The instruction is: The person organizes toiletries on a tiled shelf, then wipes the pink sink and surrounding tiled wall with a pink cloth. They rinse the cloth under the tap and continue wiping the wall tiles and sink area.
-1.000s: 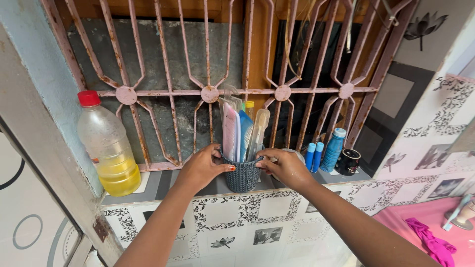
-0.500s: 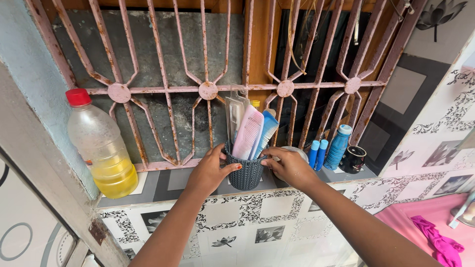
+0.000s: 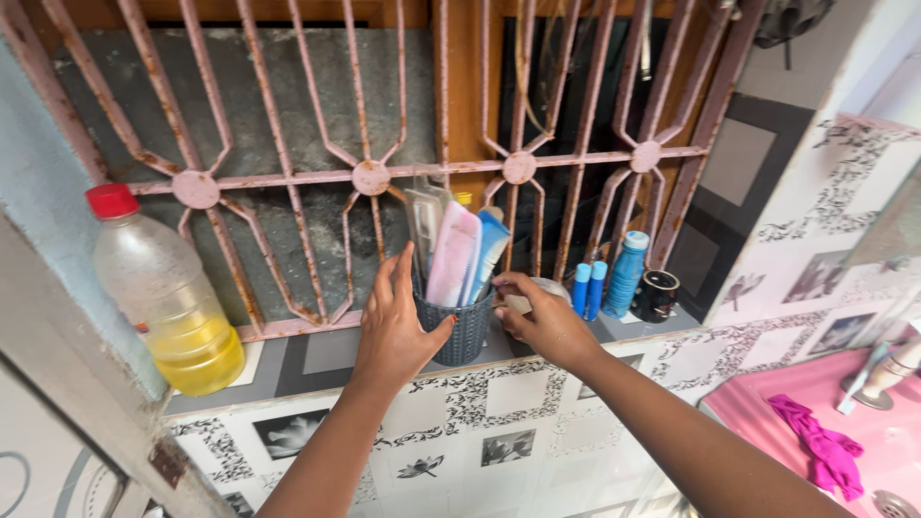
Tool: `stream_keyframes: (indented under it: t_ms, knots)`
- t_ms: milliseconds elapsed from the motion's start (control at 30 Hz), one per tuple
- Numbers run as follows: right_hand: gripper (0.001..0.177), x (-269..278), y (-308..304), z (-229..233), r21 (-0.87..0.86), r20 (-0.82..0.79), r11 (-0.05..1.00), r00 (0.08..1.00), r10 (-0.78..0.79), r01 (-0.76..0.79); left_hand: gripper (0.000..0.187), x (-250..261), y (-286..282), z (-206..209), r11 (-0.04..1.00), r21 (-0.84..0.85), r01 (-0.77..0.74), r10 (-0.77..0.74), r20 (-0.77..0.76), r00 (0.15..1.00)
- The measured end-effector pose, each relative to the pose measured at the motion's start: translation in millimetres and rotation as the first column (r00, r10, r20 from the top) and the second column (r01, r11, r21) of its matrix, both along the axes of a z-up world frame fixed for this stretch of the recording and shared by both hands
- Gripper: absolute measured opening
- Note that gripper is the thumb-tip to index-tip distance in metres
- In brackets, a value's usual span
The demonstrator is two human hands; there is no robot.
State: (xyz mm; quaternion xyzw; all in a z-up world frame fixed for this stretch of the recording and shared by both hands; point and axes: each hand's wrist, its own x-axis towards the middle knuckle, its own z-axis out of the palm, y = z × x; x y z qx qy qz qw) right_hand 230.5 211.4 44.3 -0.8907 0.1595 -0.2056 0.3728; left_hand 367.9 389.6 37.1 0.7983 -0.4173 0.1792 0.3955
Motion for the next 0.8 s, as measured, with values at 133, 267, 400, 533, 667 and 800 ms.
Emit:
stream_keyframes:
  t_ms: [133,267,400,533,667,800]
  knots:
    - [0.044,-13.0,-0.7,4.2,0.025,0.05,0.999,0.999,0.021,-0.022,0.088,-20.3,-8.8,8.4,0.978,-0.199,0.058,0.007,0.309,0.951]
    - [0.041,-41.4,-9.0,8.6,-0.047,0.104,0.999,0.994,0.02,-0.015,0.064,-45.3,-27.4,19.2,0.943,-0.281,0.177,0.003,0.538,0.843]
    - [0.038,-87.4,-28.9,7.8,-0.252,0.139,0.967,0.988,0.061,-0.024,0.054,-79.1,-61.6,30.4,0.907,-0.273,0.321,-0.088,0.622,0.778]
    - [0.038,-151.2,-68.6,-19.7,-0.258,0.029,0.962,0.996,-0.082,0.087,0.047,-120.0,-107.9,26.5,0.847,-0.254,0.467,-0.202,0.659,0.725]
    - [0.037,-232.1,-133.8,-66.5,-0.17,-0.118,0.936,0.936,-0.331,0.309,0.042,-169.2,-156.3,5.0,0.788,-0.136,0.601,-0.378,0.663,0.646]
    - [0.044,-310.1,-214.0,-137.2,-0.165,-0.177,0.859,0.842,-0.51,0.485,0.038,-208.6,-209.5,-25.6,0.709,0.024,0.704,-0.592,0.562,0.577]
